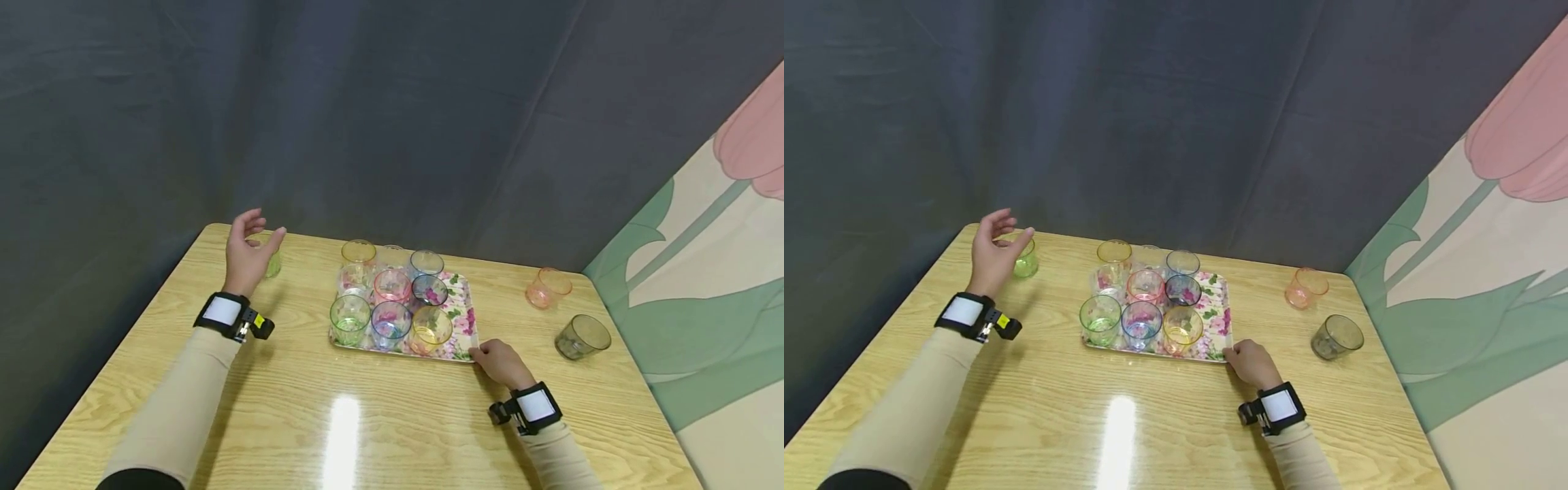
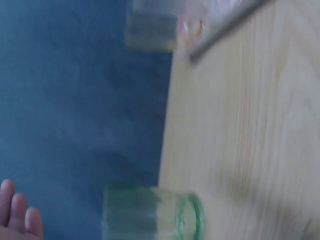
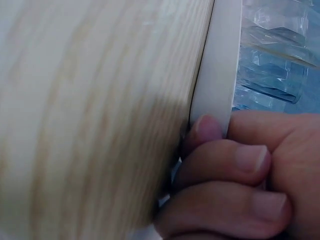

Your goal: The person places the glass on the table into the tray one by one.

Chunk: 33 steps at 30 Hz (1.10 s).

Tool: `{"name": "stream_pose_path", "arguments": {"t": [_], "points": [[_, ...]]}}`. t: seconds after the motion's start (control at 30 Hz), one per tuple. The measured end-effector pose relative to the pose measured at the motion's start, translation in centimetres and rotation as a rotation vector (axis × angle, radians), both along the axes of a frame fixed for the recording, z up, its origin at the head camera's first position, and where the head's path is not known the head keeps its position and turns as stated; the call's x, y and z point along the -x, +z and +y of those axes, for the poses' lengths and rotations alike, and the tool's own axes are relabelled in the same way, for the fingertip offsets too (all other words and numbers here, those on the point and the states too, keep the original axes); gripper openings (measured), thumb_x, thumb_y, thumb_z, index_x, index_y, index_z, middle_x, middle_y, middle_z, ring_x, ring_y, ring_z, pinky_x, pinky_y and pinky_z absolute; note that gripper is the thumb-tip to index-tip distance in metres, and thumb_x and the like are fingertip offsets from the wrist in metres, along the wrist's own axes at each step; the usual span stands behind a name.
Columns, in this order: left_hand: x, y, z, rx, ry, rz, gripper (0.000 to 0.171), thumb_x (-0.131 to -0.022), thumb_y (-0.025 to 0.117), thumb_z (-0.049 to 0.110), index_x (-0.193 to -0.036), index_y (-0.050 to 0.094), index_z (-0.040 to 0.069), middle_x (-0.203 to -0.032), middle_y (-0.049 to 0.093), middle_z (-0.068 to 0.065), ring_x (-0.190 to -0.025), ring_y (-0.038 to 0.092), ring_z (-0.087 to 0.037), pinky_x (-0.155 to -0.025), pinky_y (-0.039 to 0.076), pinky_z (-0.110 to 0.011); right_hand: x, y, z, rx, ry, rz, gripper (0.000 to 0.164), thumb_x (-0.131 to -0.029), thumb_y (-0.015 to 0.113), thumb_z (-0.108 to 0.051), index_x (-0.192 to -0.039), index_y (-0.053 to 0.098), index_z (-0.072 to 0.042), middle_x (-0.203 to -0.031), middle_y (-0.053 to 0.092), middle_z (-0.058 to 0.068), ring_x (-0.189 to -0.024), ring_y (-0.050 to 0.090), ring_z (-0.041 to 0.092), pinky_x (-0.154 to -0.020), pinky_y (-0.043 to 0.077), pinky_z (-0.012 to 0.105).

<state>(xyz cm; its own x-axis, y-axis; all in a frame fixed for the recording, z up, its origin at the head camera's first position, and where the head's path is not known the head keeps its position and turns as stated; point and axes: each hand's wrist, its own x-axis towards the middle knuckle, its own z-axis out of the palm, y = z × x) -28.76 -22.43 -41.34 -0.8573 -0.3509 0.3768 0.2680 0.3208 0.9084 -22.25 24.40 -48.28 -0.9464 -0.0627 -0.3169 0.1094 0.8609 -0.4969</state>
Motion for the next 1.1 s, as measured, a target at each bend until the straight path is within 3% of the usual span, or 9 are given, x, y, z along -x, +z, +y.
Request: {"name": "stream_pose_path", "arguments": {"t": [0.1, 0.2, 0.33, 0.47, 0.7, 0.87, 1.1], "points": [[0.9, -0.1, -1.0, 0.019, 0.019, -0.044, 0.075, -0.090, 0.074, 0.025, -0.151, 0.034, 0.009, -0.149, 0.042, -0.014, -0.138, 0.038, -0.025, -0.112, 0.032, -0.043, 0.0, 0.0, -0.1, 0.005, 0.006, 0.000, 0.042, -0.101, 0.053, -0.026, -0.063, 0.060, -0.009, -0.053, 0.039, -0.004, -0.051, 0.036, 0.012, -0.053, 0.029, 0.025], [1.7, -0.6, -1.9, 0.028, 0.005, -0.164, 0.093, -0.089, 0.074, 0.035, -0.159, 0.015, 0.015, -0.164, 0.020, -0.011, -0.152, 0.019, -0.028, -0.123, 0.021, -0.049, 0.0, 0.0, -0.1, 0.016, 0.006, -0.005, 0.041, -0.101, 0.054, -0.026, -0.064, 0.061, -0.009, -0.053, 0.040, -0.004, -0.050, 0.036, 0.012, -0.052, 0.029, 0.025], [2.6, -1.8, -2.8, 0.015, -0.033, -0.344, 0.116, -0.087, 0.072, 0.048, -0.159, -0.015, 0.022, -0.168, -0.011, -0.011, -0.156, -0.003, -0.032, -0.125, 0.012, -0.055, 0.0, -0.2, -0.1, 0.015, 0.000, -0.004, 0.041, -0.101, 0.054, -0.026, -0.064, 0.061, -0.009, -0.053, 0.041, -0.004, -0.049, 0.036, 0.012, -0.051, 0.030, 0.025], [2.8, -3.2, -3.4, 0.010, -0.046, -0.425, 0.127, -0.084, 0.072, 0.056, -0.154, -0.028, 0.022, -0.165, -0.023, -0.013, -0.154, -0.012, -0.037, -0.124, 0.008, -0.059, 0.1, -0.6, 0.1, 0.018, -0.005, 0.003, 0.041, -0.101, 0.054, -0.027, -0.064, 0.060, -0.010, -0.052, 0.040, -0.004, -0.049, 0.036, 0.012, -0.050, 0.030, 0.025], [2.8, -5.5, -3.9, 0.008, -0.084, -0.464, 0.129, -0.085, 0.072, 0.052, -0.153, -0.031, 0.014, -0.164, -0.022, -0.018, -0.153, -0.011, -0.040, -0.123, 0.008, -0.060, 0.1, -0.8, 0.2, 0.015, -0.006, 0.014, 0.042, -0.100, 0.053, -0.027, -0.063, 0.059, -0.010, -0.052, 0.039, -0.004, -0.048, 0.035, 0.012, -0.050, 0.029, 0.025], [2.9, -6.2, -4.2, 0.035, -0.094, -0.483, 0.126, -0.087, 0.073, 0.047, -0.154, -0.027, 0.011, -0.166, -0.006, -0.022, -0.154, 0.002, -0.042, -0.123, 0.015, -0.058, 0.1, -0.6, 0.1, 0.013, -0.016, 0.003, 0.041, -0.101, 0.053, -0.027, -0.065, 0.061, -0.009, -0.054, 0.040, -0.003, -0.050, 0.036, 0.012, -0.051, 0.029, 0.026], [3.4, -6.7, -4.2, 0.084, -0.130, -0.456, 0.101, -0.088, 0.075, 0.032, -0.156, 0.008, -0.001, -0.157, 0.026, -0.031, -0.147, 0.026, -0.046, -0.119, 0.027, -0.055, 0.1, -0.3, 0.2, 0.018, -0.022, 0.003, 0.041, -0.101, 0.053, -0.026, -0.066, 0.062, -0.009, -0.053, 0.040, -0.003, -0.050, 0.036, 0.013, -0.051, 0.029, 0.026]]}}
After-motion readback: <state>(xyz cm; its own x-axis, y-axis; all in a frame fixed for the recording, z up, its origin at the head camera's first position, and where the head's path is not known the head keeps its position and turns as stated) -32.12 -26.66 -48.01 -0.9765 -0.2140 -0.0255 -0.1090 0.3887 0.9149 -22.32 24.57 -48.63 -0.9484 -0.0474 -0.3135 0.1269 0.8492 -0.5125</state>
